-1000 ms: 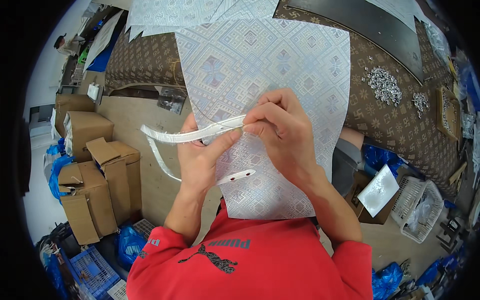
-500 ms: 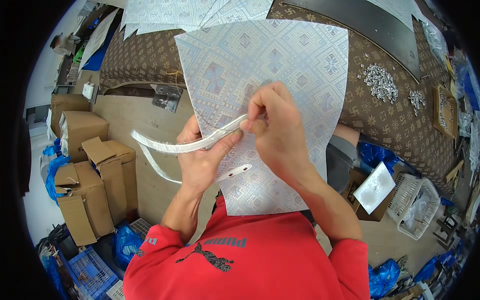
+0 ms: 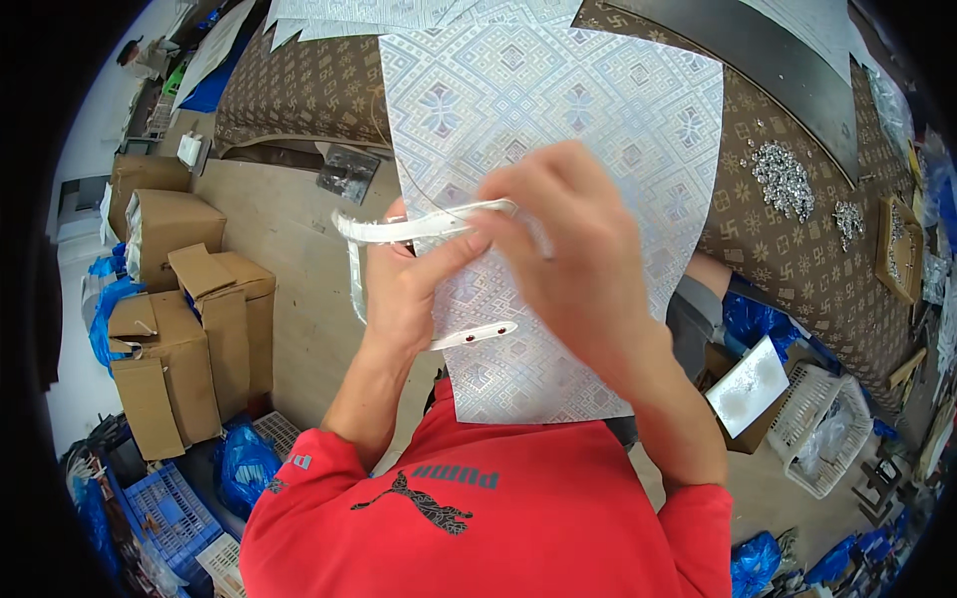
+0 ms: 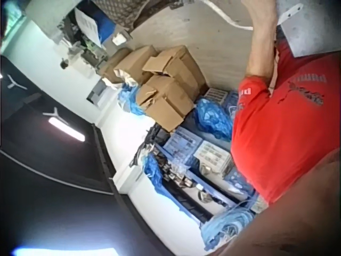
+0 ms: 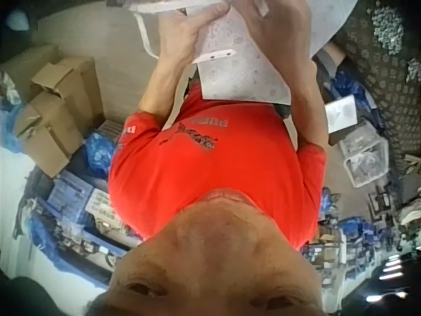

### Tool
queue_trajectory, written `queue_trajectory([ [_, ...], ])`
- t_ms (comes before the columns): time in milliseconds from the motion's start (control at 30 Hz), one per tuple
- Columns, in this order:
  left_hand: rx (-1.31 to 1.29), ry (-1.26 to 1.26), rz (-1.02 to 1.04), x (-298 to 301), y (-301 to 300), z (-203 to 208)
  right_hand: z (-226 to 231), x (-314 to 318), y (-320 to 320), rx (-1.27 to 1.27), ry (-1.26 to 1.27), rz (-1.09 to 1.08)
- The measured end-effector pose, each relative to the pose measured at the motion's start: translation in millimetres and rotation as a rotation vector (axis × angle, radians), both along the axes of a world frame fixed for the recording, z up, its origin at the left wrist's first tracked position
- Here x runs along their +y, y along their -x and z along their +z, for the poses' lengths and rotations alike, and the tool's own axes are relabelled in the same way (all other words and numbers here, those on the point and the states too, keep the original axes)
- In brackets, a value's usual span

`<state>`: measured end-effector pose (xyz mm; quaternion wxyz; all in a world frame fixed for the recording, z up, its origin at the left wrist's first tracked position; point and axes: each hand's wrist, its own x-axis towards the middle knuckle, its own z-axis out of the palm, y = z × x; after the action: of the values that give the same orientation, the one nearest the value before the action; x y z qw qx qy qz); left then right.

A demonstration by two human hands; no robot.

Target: Attaching handles to bag components using small fasteners on an assembly table.

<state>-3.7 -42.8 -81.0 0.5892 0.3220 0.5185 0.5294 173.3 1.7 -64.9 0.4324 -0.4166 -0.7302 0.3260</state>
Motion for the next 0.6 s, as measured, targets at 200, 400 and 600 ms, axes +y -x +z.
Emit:
queue_trajectory([
  [200, 0.207, -0.137, 0.041, -7, -9, -14, 13, -5, 44, -0.249, -0.223, -0.153],
  [400, 0.205, -0.172, 0.03, -6, -23, 1, 34, 21, 46, -0.159, -0.422, -0.229],
  [600, 0.156, -0.185, 0.055, -8, -34, 3, 31, 16, 47, -0.411, -0.327, -0.236],
])
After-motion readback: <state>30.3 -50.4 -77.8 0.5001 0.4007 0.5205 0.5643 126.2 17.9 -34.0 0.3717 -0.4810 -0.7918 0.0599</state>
